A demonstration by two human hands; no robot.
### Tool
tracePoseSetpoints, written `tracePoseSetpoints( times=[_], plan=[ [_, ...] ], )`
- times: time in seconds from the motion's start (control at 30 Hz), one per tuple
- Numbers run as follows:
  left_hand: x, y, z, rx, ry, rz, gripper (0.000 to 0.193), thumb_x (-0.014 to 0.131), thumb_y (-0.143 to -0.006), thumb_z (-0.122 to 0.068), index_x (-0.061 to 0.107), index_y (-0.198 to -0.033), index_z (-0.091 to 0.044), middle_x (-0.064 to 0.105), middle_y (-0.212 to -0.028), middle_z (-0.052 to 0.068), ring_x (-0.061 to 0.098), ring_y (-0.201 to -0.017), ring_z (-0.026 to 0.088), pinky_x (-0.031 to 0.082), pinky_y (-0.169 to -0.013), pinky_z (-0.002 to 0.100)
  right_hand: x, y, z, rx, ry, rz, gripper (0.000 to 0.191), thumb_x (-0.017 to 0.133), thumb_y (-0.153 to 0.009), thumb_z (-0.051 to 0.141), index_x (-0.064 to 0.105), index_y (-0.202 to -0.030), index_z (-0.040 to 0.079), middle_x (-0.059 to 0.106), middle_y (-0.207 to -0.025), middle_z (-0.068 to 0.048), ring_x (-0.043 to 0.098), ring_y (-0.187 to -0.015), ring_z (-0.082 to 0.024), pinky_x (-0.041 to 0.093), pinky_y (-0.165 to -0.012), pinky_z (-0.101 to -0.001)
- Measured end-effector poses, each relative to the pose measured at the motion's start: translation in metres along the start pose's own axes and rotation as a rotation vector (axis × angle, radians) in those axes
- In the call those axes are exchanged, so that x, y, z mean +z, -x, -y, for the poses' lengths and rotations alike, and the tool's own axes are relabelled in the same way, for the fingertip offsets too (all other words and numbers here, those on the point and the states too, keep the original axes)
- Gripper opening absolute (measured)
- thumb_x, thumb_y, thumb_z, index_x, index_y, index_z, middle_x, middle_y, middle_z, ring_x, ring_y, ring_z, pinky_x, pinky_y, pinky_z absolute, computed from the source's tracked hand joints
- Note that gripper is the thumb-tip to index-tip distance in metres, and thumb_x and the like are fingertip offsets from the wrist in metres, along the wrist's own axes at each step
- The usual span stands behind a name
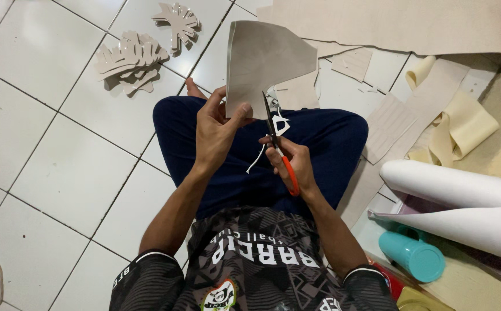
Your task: The person sits on the tiled floor and cuts decorative leaf and palm-frond shapes out of light paper or thin board using red-handled scissors. They rotate and reposition the sheet between cuts, place finished cutouts in a pile on the floor, and trim scraps from around the shapes.
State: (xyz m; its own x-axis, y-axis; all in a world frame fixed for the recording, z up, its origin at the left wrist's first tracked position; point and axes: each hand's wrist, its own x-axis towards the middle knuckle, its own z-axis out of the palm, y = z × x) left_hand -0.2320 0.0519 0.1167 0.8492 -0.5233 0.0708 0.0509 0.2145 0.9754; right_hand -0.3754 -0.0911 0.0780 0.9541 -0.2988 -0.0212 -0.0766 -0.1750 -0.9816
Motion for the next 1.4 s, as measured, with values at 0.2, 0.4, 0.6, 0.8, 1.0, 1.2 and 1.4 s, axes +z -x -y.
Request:
tracePoseSetpoints(
  times=[0.2,0.4,0.6,0.8,1.0,1.2,1.4],
  plan=[
    [0.003,0.000,-0.001,-0.025,0.025,0.017,0.041,0.068,-0.101,-0.012,0.056,-0.136,0.004,0.074,-0.109,0.018,0.077,-0.101,0.024,0.066,-0.090,0.036,-0.001,0.003,-0.002,-0.013,-0.002,-0.060,0.042,0.069,-0.099,0.043,0.075,-0.099,0.002,0.057,-0.061,0.005,0.050,-0.051,-0.003,0.036,-0.046,-0.0207],
    [-0.004,-0.011,-0.013,-0.103,0.012,0.095,0.054,0.073,-0.093,-0.012,0.050,-0.140,0.002,0.072,-0.117,0.020,0.075,-0.107,0.025,0.067,-0.090,0.035,0.002,0.007,0.004,0.043,0.048,-0.097,0.035,0.068,-0.097,0.036,0.075,-0.091,0.002,0.053,-0.050,0.004,0.047,-0.041,-0.004,0.033,-0.039,-0.0219],
    [-0.011,-0.026,-0.019,-0.032,-0.200,0.115,0.048,0.073,-0.098,-0.017,0.055,-0.139,0.000,0.075,-0.116,0.018,0.077,-0.108,0.023,0.067,-0.091,0.033,-0.003,0.004,0.013,0.135,-0.060,-0.034,0.030,0.066,-0.095,0.028,0.075,-0.101,0.000,0.055,-0.052,0.002,0.050,-0.041,-0.005,0.038,-0.040,-0.0216],
    [0.000,-0.008,-0.009,0.015,-0.105,0.167,0.044,0.073,-0.099,-0.016,0.059,-0.137,0.000,0.076,-0.113,0.015,0.077,-0.104,0.021,0.067,-0.091,0.033,-0.009,-0.001,0.015,0.112,-0.288,0.066,0.036,0.060,-0.098,0.022,0.069,-0.121,-0.004,0.054,-0.070,0.003,0.050,-0.058,-0.005,0.043,-0.054,-0.0212],
    [-0.005,-0.013,-0.013,-0.071,-0.010,0.224,0.047,0.074,-0.098,-0.015,0.057,-0.138,0.003,0.075,-0.118,0.016,0.074,-0.109,0.020,0.061,-0.097,0.033,-0.010,0.003,0.015,0.156,-0.381,0.084,0.033,0.059,-0.100,0.019,0.068,-0.111,-0.010,0.051,-0.064,0.002,0.045,-0.051,-0.005,0.039,-0.045,-0.0219],
    [-0.009,-0.024,-0.018,-0.141,-0.079,0.221,0.053,0.076,-0.093,-0.016,0.055,-0.138,0.001,0.074,-0.114,0.015,0.075,-0.105,0.021,0.062,-0.095,0.034,-0.014,0.005,0.018,0.178,-0.423,0.124,0.032,0.058,-0.100,0.021,0.067,-0.108,-0.009,0.049,-0.059,0.002,0.042,-0.047,-0.004,0.038,-0.042,-0.0209],
    [-0.001,-0.008,-0.008,-0.058,0.012,0.133,0.051,0.076,-0.097,-0.018,0.056,-0.138,0.002,0.072,-0.118,0.015,0.073,-0.110,0.021,0.062,-0.097,0.034,-0.016,0.004,0.019,0.181,-0.435,0.138,0.033,0.058,-0.100,0.023,0.068,-0.104,-0.008,0.051,-0.060,0.002,0.043,-0.047,-0.004,0.039,-0.043,-0.0214]
  ],
)
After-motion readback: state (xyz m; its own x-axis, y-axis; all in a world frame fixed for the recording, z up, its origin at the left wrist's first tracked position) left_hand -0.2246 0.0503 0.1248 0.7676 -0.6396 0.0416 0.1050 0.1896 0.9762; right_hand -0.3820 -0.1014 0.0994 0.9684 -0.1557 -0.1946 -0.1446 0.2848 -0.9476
